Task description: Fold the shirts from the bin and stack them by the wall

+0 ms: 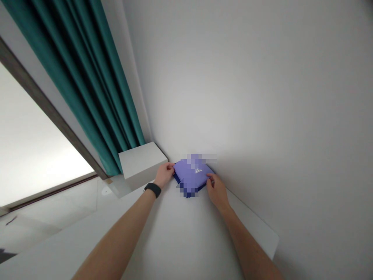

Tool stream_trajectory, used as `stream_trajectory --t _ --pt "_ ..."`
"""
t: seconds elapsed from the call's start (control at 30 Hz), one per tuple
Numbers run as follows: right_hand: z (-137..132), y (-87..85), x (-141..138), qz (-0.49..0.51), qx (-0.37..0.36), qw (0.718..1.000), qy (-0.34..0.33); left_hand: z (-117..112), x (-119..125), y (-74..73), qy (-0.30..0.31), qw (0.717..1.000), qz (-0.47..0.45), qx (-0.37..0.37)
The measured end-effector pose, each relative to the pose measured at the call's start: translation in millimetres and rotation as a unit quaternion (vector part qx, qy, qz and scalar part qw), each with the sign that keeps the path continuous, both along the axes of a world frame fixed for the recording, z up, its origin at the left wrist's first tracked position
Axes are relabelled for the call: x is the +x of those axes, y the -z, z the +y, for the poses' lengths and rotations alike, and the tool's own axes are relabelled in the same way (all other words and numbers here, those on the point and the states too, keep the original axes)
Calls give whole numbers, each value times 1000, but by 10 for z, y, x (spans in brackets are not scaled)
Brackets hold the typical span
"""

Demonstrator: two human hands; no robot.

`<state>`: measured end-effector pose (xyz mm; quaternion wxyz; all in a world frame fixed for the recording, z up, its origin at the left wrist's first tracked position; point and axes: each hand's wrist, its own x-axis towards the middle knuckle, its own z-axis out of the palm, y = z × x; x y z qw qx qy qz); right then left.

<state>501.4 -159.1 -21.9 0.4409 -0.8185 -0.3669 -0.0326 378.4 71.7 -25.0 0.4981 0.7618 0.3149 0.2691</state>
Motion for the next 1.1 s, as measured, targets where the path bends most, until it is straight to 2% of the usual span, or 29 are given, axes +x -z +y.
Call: stream_trajectory --t 0.1,0.2,0.27,0.33,0.63,0.93,1.1 --pt "-4 -85 -146 -91 -3 996 -11 10 -1 -25 4 1000 7 11" --pt "38 -152 -383 -207 -24 975 -83 14 -14 -42 8 1000 15 21" --pt "88 -164 -526 -253 -58 956 -138 16 -23 -47 12 999 19 25" --pt "136 -153 -608 -280 -90 942 -160 19 -26 -47 14 999 20 28" --pt "136 -163 -544 -300 -125 933 -156 30 -9 -20 17 1000 19 15" --pt "209 -78 -475 -339 -101 917 -186 28 -9 -27 29 999 12 3" --pt "212 -48 -480 -328 -82 918 -209 53 -10 -17 29 999 17 16"
